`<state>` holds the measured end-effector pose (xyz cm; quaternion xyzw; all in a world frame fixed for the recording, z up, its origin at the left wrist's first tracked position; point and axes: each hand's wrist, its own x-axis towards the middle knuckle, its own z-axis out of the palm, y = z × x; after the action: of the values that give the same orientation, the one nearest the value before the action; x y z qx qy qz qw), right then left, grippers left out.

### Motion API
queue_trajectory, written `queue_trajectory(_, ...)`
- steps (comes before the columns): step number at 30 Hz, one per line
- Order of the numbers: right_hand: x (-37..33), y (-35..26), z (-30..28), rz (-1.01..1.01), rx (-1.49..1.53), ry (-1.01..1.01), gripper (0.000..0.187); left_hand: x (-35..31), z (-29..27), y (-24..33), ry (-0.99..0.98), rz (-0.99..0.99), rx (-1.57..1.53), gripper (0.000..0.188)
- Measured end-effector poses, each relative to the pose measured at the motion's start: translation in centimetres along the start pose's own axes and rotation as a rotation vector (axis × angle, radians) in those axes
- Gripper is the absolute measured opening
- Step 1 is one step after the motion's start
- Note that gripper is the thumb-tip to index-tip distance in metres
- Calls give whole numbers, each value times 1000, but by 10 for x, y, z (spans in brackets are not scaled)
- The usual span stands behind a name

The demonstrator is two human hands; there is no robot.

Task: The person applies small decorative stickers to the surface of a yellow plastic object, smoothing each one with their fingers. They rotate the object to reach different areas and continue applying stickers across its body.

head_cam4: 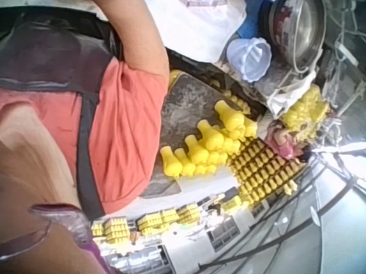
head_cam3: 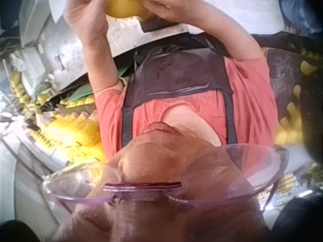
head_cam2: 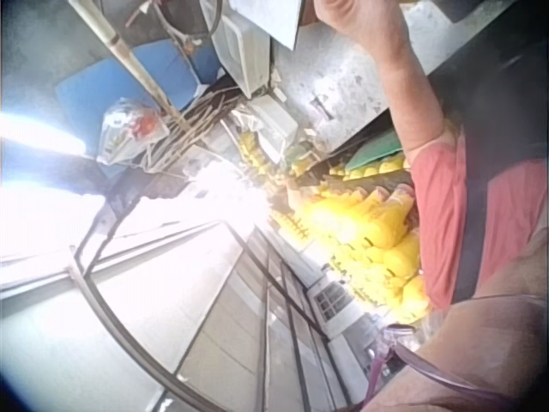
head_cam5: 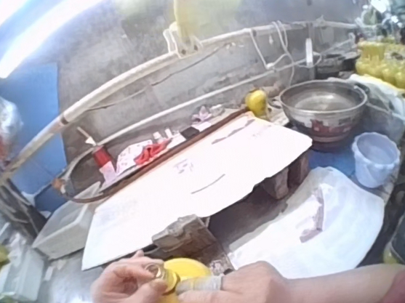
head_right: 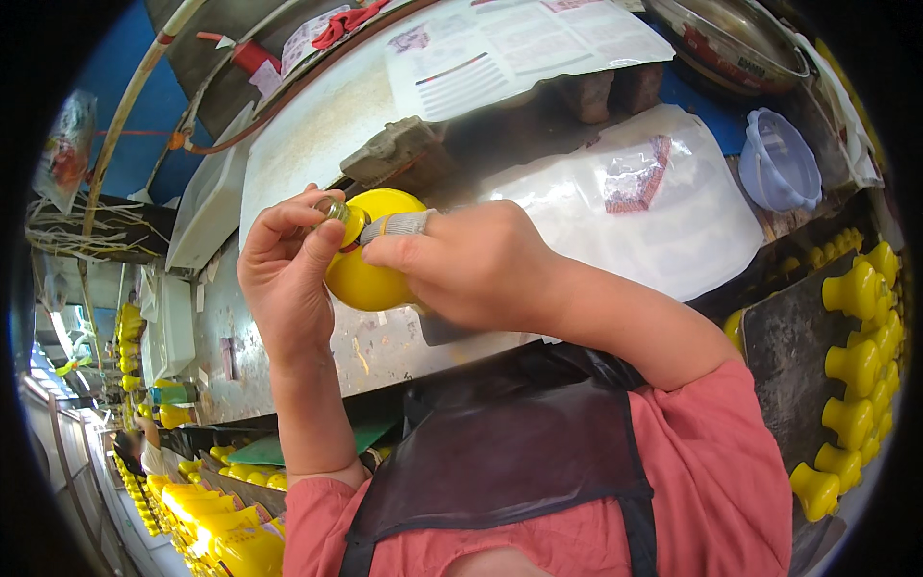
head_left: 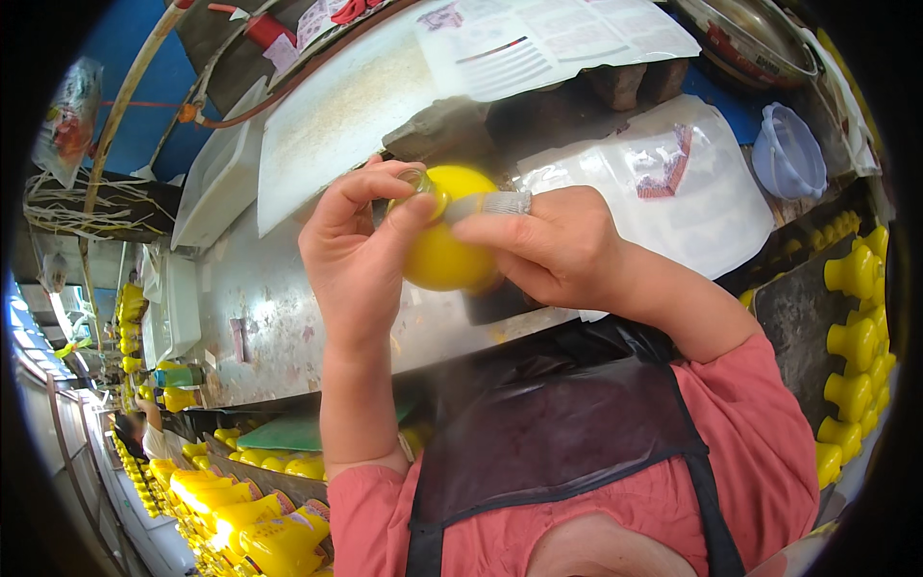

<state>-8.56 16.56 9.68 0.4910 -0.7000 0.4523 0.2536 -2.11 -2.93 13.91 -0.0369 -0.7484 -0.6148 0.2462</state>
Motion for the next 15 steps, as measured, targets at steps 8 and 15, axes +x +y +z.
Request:
queue_trajectory(8,41,25,-3,519,453,-223,29,-2,0,-22,18,-184,-373,26)
queue_trajectory(15,63,35,12,546,427,-343,29,-7,-6,-32,17,-234,-345,43)
